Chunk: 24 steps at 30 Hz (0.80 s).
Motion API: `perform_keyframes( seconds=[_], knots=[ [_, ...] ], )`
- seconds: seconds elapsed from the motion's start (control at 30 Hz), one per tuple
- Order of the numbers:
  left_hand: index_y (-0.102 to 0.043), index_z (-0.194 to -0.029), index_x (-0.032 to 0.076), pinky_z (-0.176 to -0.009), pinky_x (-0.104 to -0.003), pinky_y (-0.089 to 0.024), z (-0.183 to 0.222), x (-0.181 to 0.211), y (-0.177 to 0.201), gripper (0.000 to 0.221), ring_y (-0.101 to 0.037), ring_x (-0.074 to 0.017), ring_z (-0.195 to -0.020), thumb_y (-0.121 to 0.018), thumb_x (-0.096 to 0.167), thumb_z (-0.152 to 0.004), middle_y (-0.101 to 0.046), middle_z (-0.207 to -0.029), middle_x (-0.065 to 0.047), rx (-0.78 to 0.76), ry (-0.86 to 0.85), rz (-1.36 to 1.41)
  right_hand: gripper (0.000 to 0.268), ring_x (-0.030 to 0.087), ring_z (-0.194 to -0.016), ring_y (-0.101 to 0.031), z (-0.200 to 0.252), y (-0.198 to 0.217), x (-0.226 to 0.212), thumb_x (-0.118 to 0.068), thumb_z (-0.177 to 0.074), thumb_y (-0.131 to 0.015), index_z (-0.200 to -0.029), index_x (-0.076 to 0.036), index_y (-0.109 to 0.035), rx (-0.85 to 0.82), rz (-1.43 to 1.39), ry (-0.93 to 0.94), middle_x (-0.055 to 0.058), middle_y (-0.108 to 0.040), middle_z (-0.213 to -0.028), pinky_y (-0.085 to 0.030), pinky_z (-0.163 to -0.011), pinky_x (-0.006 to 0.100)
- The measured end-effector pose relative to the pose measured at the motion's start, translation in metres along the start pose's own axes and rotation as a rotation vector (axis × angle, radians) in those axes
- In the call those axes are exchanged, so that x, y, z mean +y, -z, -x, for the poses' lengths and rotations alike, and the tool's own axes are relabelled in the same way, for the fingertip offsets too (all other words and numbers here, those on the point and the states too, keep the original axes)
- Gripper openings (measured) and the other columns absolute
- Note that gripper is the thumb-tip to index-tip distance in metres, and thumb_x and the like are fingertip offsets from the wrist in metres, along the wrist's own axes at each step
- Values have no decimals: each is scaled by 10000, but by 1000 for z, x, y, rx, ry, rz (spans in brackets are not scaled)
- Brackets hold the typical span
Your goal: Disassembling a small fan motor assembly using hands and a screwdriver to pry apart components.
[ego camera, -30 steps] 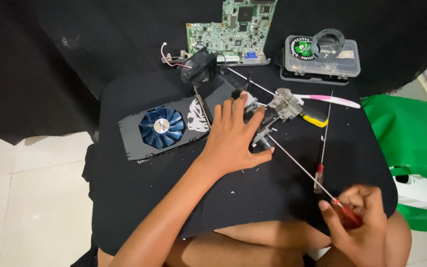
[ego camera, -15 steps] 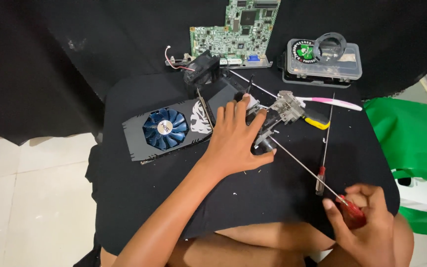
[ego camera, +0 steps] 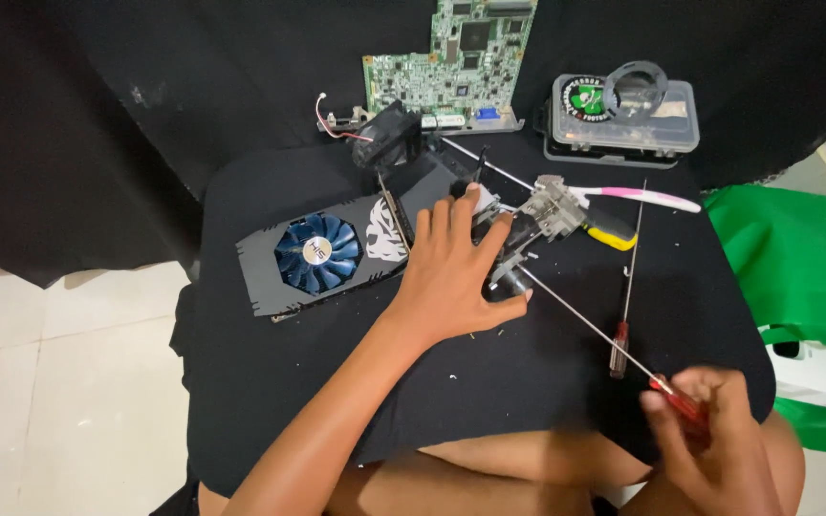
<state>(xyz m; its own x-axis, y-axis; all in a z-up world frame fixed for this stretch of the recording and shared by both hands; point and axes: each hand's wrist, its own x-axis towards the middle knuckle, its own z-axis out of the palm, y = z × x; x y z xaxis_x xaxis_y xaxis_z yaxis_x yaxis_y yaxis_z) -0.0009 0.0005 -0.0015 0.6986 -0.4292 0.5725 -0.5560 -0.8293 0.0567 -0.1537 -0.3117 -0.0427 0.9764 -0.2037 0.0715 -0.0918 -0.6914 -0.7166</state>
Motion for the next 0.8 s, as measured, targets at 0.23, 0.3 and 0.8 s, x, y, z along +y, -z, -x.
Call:
perform_keyframes(
  seconds=[0.23,0.3,0.8],
  knots=[
    [-601,-1302,63,-848,-515,-412,-1,0,0,787,-510,-441,-1055,-678,677,-816,-500,-1368,-307,23,-12,13,197,149,-634,-591,9,7,-107,-262,-1056,-635,-884,-258,-731,221,394,-43,-45,-635,-728,-353,-609,292],
    [-602,-1300,58,-865,-521,-415,-2,-1,1,796,-508,-442,-1075,-698,675,-806,-497,-1373,-308,16,-14,17,419,327,-651,-583,13,0,-113,-226,-1164,-557,-816,-238,-791,349,444,-13,-6,-758,-851,-374,-642,438],
    [-593,-1327,58,-876,-518,-411,-4,1,7,799,-500,-428,-1105,-686,669,-820,-487,-1379,-297,-44,-7,4,245,83,-651,-696,0,-8,-29,-277,-998,-578,-881,-140,-745,78,6,148,-40,-744,-720,-496,-668,239]
  ],
)
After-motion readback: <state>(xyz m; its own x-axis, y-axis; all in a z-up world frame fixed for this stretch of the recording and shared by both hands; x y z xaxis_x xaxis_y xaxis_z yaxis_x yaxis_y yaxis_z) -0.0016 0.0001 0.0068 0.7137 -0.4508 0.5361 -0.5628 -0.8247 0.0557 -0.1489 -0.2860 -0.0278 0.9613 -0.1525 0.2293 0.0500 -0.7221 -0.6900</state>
